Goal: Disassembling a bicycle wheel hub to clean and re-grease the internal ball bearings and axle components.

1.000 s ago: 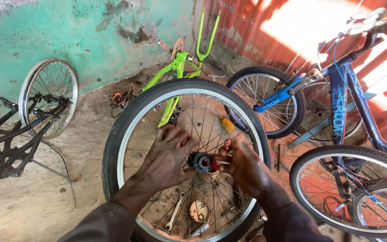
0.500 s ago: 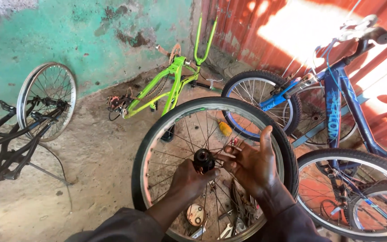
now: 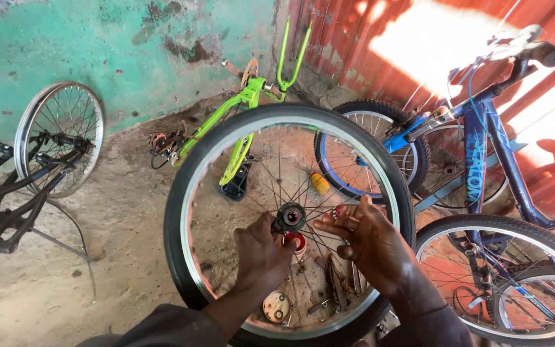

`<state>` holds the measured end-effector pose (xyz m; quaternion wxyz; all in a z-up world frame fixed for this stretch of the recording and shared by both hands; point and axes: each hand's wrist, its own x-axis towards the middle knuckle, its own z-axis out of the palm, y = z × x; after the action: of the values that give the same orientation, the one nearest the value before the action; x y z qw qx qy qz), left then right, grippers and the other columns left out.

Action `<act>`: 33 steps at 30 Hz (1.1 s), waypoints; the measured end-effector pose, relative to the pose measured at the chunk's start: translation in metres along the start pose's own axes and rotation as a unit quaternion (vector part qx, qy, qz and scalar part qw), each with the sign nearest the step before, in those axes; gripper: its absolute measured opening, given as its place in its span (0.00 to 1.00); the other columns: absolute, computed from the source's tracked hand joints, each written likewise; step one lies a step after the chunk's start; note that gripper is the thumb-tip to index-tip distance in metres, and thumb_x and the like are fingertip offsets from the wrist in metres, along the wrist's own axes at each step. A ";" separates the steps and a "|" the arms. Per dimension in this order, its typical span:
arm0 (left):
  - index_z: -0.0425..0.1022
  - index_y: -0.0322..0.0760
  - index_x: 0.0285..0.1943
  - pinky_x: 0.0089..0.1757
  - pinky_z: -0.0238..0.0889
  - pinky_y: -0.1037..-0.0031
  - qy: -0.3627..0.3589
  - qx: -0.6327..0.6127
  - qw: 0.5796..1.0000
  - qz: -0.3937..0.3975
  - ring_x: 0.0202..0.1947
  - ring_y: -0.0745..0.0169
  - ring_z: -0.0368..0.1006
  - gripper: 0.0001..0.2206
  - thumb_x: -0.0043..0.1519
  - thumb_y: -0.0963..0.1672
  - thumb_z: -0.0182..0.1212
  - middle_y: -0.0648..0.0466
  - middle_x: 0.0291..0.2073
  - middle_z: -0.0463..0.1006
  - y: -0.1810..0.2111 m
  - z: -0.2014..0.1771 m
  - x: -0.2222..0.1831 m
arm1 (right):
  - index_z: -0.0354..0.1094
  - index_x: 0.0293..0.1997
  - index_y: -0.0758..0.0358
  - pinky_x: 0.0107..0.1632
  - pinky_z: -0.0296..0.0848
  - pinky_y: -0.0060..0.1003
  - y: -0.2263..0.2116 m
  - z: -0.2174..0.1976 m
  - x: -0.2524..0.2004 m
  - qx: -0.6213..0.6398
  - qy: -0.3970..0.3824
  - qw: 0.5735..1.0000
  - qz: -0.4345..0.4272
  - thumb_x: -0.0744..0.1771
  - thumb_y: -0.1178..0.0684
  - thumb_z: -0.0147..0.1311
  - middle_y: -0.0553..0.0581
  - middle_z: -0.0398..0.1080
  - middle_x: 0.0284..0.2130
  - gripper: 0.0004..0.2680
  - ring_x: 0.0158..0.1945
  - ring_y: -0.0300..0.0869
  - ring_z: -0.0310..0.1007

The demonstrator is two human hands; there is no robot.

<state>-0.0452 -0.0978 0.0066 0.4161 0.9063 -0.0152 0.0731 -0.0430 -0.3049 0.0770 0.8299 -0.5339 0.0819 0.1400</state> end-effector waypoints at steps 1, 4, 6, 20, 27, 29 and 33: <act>0.72 0.38 0.46 0.47 0.53 0.65 0.014 0.024 0.999 0.020 0.27 0.61 0.70 0.16 0.51 0.45 0.69 0.58 0.30 0.80 -0.001 -0.002 0.002 | 0.61 0.40 0.55 0.30 0.59 0.36 0.003 -0.003 0.001 0.005 -0.002 1.000 0.005 0.71 0.36 0.43 0.65 0.75 0.43 0.14 0.55 0.56 0.78; 0.74 0.33 0.46 0.51 0.54 0.65 0.028 0.029 0.999 0.011 0.27 0.57 0.70 0.17 0.49 0.43 0.71 0.54 0.26 0.76 0.010 -0.021 0.003 | 0.67 0.46 0.68 0.28 0.60 0.36 -0.003 0.017 -0.014 -0.065 0.008 0.998 -0.021 0.72 0.49 0.43 0.65 0.73 0.43 0.11 0.50 0.52 0.78; 0.74 0.34 0.45 0.51 0.53 0.64 0.032 0.049 0.998 0.031 0.29 0.57 0.71 0.17 0.49 0.43 0.71 0.53 0.27 0.78 0.007 -0.025 0.005 | 0.67 0.50 0.70 0.27 0.60 0.35 -0.012 0.044 -0.027 -0.125 0.029 0.992 -0.008 0.72 0.51 0.42 0.67 0.74 0.42 0.11 0.40 0.47 0.72; 0.71 0.35 0.42 0.48 0.52 0.59 0.059 0.079 0.981 0.168 0.31 0.55 0.68 0.14 0.48 0.40 0.66 0.52 0.25 0.73 0.007 -0.046 0.003 | 0.66 0.46 0.64 0.44 0.81 0.35 0.010 0.037 -0.015 -0.314 -0.049 0.932 -0.174 0.65 0.65 0.58 0.58 0.71 0.39 0.08 0.46 0.41 0.78; 0.72 0.40 0.39 0.47 0.52 0.61 0.055 0.068 0.983 0.159 0.32 0.56 0.69 0.12 0.47 0.40 0.68 0.54 0.26 0.77 0.007 -0.047 0.004 | 0.65 0.47 0.65 0.33 0.73 0.31 0.017 0.032 -0.010 -0.281 -0.072 0.941 -0.175 0.65 0.68 0.56 0.62 0.74 0.38 0.10 0.38 0.39 0.74; 0.73 0.40 0.38 0.47 0.51 0.61 0.055 0.060 0.983 0.164 0.33 0.56 0.69 0.12 0.47 0.40 0.67 0.54 0.26 0.76 0.007 -0.048 0.004 | 0.65 0.46 0.65 0.36 0.75 0.31 0.017 0.033 -0.010 -0.289 -0.069 0.937 -0.183 0.64 0.68 0.57 0.60 0.72 0.37 0.09 0.40 0.40 0.75; 0.73 0.37 0.38 0.46 0.51 0.62 0.062 0.036 0.983 0.167 0.30 0.57 0.67 0.12 0.47 0.41 0.67 0.53 0.25 0.74 0.005 -0.046 0.004 | 0.66 0.46 0.64 0.36 0.75 0.30 0.017 0.034 -0.009 -0.327 -0.054 0.922 -0.199 0.64 0.68 0.57 0.57 0.72 0.38 0.09 0.38 0.37 0.74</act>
<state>-0.0472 -0.0668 0.0405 0.3656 0.8990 -0.1374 0.1982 -0.0579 -0.2685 0.0793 0.6229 -0.7727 -0.1210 0.0197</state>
